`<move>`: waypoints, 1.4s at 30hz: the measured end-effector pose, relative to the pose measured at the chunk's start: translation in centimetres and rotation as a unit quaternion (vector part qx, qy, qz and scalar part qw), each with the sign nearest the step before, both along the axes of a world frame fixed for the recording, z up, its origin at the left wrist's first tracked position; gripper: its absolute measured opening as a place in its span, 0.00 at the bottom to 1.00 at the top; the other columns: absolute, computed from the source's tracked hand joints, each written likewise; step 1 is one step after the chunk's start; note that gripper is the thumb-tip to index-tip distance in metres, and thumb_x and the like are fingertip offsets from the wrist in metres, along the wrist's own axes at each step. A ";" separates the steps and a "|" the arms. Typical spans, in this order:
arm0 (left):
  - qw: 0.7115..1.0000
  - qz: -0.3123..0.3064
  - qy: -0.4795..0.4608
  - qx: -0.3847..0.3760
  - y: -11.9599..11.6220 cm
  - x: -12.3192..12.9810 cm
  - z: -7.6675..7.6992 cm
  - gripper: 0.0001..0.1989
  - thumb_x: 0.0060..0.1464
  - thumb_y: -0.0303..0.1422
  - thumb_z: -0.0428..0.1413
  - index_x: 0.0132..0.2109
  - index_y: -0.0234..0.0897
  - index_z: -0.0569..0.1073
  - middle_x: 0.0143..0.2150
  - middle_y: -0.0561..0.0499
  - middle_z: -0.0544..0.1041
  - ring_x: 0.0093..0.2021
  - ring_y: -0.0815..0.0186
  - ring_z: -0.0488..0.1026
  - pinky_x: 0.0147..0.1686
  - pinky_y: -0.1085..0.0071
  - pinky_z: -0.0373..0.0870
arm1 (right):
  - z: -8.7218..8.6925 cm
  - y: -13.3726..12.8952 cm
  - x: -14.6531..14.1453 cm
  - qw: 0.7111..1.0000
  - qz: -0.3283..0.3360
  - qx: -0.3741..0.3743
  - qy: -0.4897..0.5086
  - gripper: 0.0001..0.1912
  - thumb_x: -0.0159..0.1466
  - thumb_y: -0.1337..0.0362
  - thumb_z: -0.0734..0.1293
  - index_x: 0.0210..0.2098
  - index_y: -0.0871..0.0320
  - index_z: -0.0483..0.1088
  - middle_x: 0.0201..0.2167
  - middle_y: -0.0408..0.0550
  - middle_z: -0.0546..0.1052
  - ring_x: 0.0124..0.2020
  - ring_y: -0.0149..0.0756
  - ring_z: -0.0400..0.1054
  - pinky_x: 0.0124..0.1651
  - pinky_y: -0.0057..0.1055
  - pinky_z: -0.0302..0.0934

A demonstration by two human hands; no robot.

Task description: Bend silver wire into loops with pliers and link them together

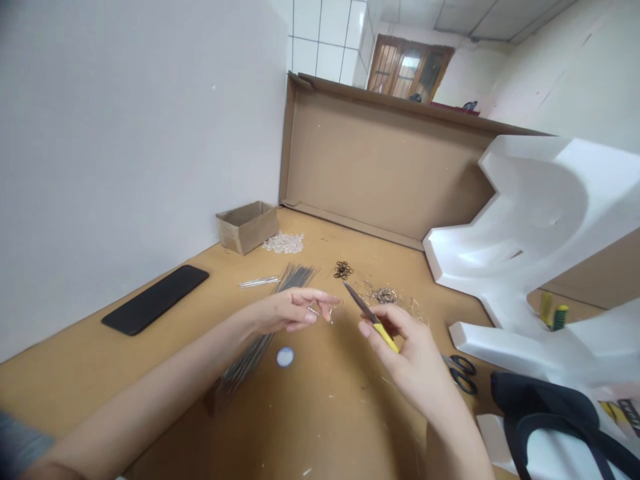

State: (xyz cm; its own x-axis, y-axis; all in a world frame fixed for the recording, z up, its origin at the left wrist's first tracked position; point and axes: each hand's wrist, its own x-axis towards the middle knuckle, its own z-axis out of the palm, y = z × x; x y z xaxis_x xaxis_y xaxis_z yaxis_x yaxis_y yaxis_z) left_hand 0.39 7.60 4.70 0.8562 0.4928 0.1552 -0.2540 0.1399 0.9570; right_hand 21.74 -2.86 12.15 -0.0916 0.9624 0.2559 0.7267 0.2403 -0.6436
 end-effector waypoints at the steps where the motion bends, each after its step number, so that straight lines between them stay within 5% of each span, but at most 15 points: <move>1: 1.000 0.010 0.005 0.003 0.1 -0.1 0.0 0.22 0.50 0.28 0.57 0.54 0.42 0.68 0.44 0.47 0.71 0.19 0.83 0.55 0.17 0.77 0.45 | 0.1 -0.1 0.3 1.000 0.005 -0.007 -0.029 0.11 0.59 0.55 0.63 0.35 0.55 0.71 0.32 0.47 0.76 0.35 0.39 0.70 0.38 0.32 0.63; 9: 0.997 -0.019 -0.076 -0.016 0.0 -0.1 -0.2 0.24 0.53 0.29 0.52 0.58 0.44 0.64 0.49 0.43 0.67 0.22 0.80 0.60 0.20 0.75 0.48 | -0.8 0.4 0.9 0.993 0.032 -0.047 -0.099 0.13 0.60 0.53 0.61 0.35 0.54 0.70 0.28 0.45 0.75 0.32 0.37 0.69 0.35 0.30 0.61; 14: 0.996 0.034 -0.071 -0.034 0.1 0.3 -0.6 0.20 0.53 0.30 0.52 0.54 0.39 0.68 0.47 0.42 0.70 0.24 0.78 0.60 0.19 0.77 0.48 | -1.2 0.7 1.4 0.990 0.016 -0.056 -0.127 0.12 0.59 0.53 0.62 0.34 0.54 0.70 0.29 0.45 0.76 0.30 0.37 0.70 0.34 0.32 0.61; 19: 0.996 0.038 -0.047 -0.062 -0.3 0.6 -0.6 0.17 0.52 0.30 0.54 0.50 0.36 0.70 0.44 0.43 0.72 0.25 0.78 0.62 0.20 0.77 0.49 | -1.6 1.6 0.4 0.999 -0.038 0.003 -0.008 0.10 0.58 0.57 0.63 0.36 0.55 0.70 0.35 0.47 0.76 0.37 0.39 0.70 0.41 0.34 0.61; 23: 0.996 0.034 -0.044 -0.067 -0.9 1.0 -0.2 0.16 0.51 0.30 0.54 0.49 0.34 0.70 0.43 0.44 0.72 0.25 0.78 0.63 0.20 0.78 0.50 | -2.2 2.4 -1.1 0.993 -0.018 -0.008 0.113 0.10 0.56 0.57 0.65 0.34 0.56 0.69 0.35 0.48 0.76 0.38 0.38 0.70 0.43 0.34 0.62; 29: 0.996 0.049 -0.026 -0.074 -1.3 1.3 0.4 0.16 0.51 0.29 0.54 0.47 0.36 0.62 0.36 0.47 0.75 0.24 0.75 0.67 0.20 0.78 0.53 | -2.6 2.7 -1.5 0.991 -0.010 -0.024 0.133 0.07 0.56 0.60 0.64 0.31 0.57 0.67 0.28 0.44 0.74 0.31 0.34 0.68 0.37 0.31 0.61; 33: 0.998 0.058 0.013 -0.031 -1.6 1.4 0.7 0.08 0.51 0.29 0.51 0.40 0.32 0.69 0.34 0.48 0.73 0.20 0.79 0.60 0.18 0.78 0.46 | -2.6 2.7 -1.5 0.993 0.010 -0.023 0.112 0.06 0.57 0.61 0.63 0.31 0.56 0.67 0.29 0.44 0.73 0.32 0.34 0.67 0.36 0.30 0.60; 37: 0.997 0.066 0.027 0.002 -2.0 1.5 1.0 0.12 0.52 0.33 0.52 0.43 0.34 0.73 0.33 0.50 0.70 0.20 0.79 0.54 0.20 0.76 0.45 | -2.6 2.6 -1.6 0.995 0.021 -0.025 0.094 0.05 0.57 0.62 0.62 0.32 0.56 0.67 0.29 0.44 0.73 0.33 0.35 0.67 0.36 0.31 0.60; 42: 0.996 0.052 0.022 -0.066 -1.9 1.6 0.7 0.13 0.46 0.33 0.59 0.41 0.34 0.73 0.29 0.54 0.67 0.21 0.79 0.52 0.21 0.76 0.42 | -2.5 2.5 -1.7 0.996 0.026 -0.041 0.078 0.05 0.57 0.63 0.62 0.31 0.56 0.67 0.28 0.44 0.73 0.32 0.35 0.67 0.35 0.30 0.60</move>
State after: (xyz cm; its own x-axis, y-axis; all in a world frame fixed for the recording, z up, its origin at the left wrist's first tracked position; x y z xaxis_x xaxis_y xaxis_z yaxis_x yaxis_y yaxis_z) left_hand 1.95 5.74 5.39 0.8035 0.5934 0.0471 -0.2324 0.2399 0.9426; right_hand 20.08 -0.36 9.66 -0.1066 0.9757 0.1913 0.6050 0.2164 -0.7662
